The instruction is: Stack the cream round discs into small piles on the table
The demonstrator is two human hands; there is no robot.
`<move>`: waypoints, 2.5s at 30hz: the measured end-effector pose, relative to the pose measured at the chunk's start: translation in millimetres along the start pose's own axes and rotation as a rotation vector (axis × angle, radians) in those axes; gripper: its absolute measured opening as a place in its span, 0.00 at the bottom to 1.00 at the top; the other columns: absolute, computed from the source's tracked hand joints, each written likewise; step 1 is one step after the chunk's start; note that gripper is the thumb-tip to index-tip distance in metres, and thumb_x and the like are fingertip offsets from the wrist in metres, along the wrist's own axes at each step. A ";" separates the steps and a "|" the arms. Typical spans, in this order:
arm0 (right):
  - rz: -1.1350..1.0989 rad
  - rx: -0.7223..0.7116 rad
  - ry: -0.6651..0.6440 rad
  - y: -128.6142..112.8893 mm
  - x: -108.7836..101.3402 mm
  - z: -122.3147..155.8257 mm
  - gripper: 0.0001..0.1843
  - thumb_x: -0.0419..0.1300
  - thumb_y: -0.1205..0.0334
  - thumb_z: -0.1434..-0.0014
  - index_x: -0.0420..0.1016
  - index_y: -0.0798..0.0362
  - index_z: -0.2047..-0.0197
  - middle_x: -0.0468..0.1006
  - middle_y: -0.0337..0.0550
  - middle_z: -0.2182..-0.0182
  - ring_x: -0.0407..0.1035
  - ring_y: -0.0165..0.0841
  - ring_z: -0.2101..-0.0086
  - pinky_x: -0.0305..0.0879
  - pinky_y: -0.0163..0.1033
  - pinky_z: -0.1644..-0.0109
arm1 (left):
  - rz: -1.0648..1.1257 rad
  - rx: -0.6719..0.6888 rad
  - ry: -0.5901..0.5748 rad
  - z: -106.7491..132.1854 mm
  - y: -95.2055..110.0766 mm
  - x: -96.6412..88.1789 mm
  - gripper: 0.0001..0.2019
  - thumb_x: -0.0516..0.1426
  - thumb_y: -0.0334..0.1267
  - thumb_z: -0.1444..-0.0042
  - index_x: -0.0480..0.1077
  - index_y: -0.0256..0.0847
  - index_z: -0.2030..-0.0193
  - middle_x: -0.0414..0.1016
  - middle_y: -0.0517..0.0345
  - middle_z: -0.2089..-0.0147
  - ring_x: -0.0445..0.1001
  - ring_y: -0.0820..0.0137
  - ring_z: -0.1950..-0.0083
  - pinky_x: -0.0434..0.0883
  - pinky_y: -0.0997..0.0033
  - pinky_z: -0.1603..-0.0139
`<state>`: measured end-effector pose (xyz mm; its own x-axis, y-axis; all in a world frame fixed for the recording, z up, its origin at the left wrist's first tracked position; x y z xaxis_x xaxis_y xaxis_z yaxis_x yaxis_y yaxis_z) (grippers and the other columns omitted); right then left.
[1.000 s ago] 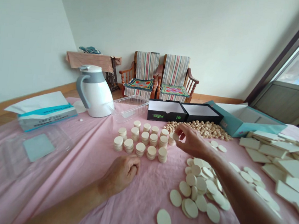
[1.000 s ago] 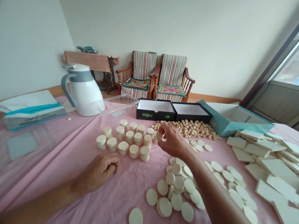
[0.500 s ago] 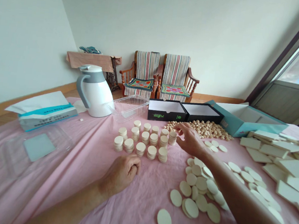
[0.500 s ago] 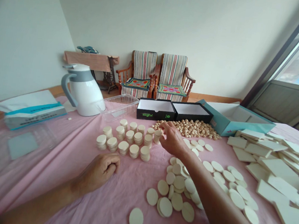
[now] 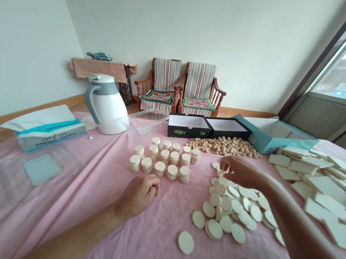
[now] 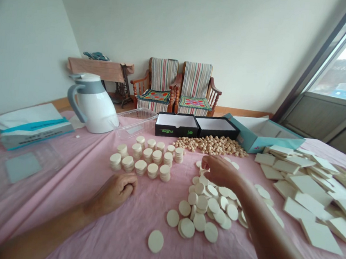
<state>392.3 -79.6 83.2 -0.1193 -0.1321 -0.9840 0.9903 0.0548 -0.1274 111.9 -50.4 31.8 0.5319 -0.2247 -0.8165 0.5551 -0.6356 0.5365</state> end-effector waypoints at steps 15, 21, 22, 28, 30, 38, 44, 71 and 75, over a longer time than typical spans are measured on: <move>-0.033 -0.154 -0.033 -11.6 8.9 11.9 0.11 0.54 0.72 0.56 0.68 0.53 0.66 0.73 0.43 0.68 0.65 0.33 0.68 0.57 0.35 0.66 | 0.000 0.007 0.005 -0.2 1.8 -1.4 0.11 0.45 0.22 0.55 0.64 0.38 0.79 0.67 0.62 0.77 0.65 0.74 0.73 0.58 0.75 0.69; -0.362 -0.114 0.074 -11.6 0.2 2.5 0.03 0.55 0.66 0.51 0.67 0.54 0.69 0.73 0.40 0.74 0.65 0.29 0.73 0.59 0.33 0.71 | 0.019 0.007 0.006 -0.6 1.1 -0.8 0.11 0.45 0.22 0.56 0.64 0.38 0.79 0.68 0.62 0.77 0.65 0.74 0.73 0.58 0.75 0.69; -0.427 -0.095 0.103 -13.5 2.4 -1.0 0.03 0.54 0.65 0.50 0.66 0.54 0.68 0.72 0.39 0.74 0.65 0.28 0.74 0.59 0.32 0.71 | 0.017 0.008 0.005 -0.6 1.2 -0.8 0.11 0.45 0.22 0.56 0.64 0.38 0.79 0.68 0.62 0.77 0.65 0.75 0.74 0.58 0.75 0.69; -0.468 -0.104 0.193 -33.9 25.7 -21.1 0.05 0.54 0.69 0.53 0.68 0.55 0.70 0.72 0.39 0.74 0.65 0.28 0.73 0.60 0.32 0.70 | -0.016 0.008 -0.003 -0.3 2.5 -1.7 0.11 0.45 0.23 0.54 0.62 0.38 0.79 0.67 0.61 0.77 0.65 0.74 0.73 0.58 0.75 0.69; -0.445 -0.083 0.242 -33.5 28.4 -25.1 0.07 0.53 0.70 0.53 0.69 0.55 0.69 0.73 0.39 0.73 0.66 0.28 0.73 0.60 0.32 0.70 | -0.015 0.008 -0.003 -0.1 2.1 -1.5 0.11 0.45 0.23 0.54 0.62 0.38 0.79 0.67 0.61 0.77 0.65 0.74 0.73 0.58 0.75 0.69; -0.279 -0.057 0.314 -33.8 30.0 -20.7 0.06 0.55 0.63 0.49 0.69 0.55 0.66 0.73 0.42 0.70 0.65 0.29 0.70 0.57 0.33 0.67 | -0.003 0.010 -0.011 -0.2 0.3 0.2 0.10 0.45 0.22 0.55 0.61 0.38 0.79 0.67 0.62 0.77 0.65 0.75 0.72 0.58 0.75 0.68; -0.196 -0.063 0.295 -42.4 40.4 -21.8 0.08 0.57 0.60 0.48 0.68 0.55 0.64 0.71 0.44 0.68 0.65 0.30 0.69 0.55 0.34 0.67 | -0.003 0.011 -0.008 0.2 -0.3 0.2 0.10 0.45 0.22 0.54 0.61 0.38 0.79 0.66 0.62 0.77 0.65 0.75 0.73 0.57 0.75 0.69; -0.001 0.105 0.298 -49.3 45.6 -24.4 0.10 0.52 0.56 0.46 0.67 0.55 0.69 0.71 0.47 0.70 0.65 0.33 0.71 0.50 0.37 0.69 | 0.009 0.016 0.005 -0.8 -2.2 1.7 0.10 0.45 0.22 0.55 0.62 0.38 0.79 0.67 0.62 0.77 0.65 0.76 0.73 0.57 0.76 0.69; -0.085 0.000 0.329 -52.9 42.7 -26.1 0.09 0.55 0.62 0.52 0.66 0.55 0.66 0.69 0.44 0.68 0.64 0.32 0.69 0.52 0.35 0.67 | 0.002 0.013 0.002 -0.8 -2.5 1.3 0.10 0.45 0.22 0.55 0.61 0.38 0.79 0.66 0.62 0.77 0.65 0.76 0.73 0.57 0.76 0.69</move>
<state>333.0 -62.3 44.7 -0.2175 0.1906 -0.9573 0.9760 0.0570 -0.2104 111.7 -48.5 29.5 0.5341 -0.2243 -0.8151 0.5457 -0.6449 0.5351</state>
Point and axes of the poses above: each hand's wrist, its own z-axis away from the middle knuckle, its own x-axis out of the palm, y = z × x, the point moved 5 cm from there along -z, towards the middle knuckle
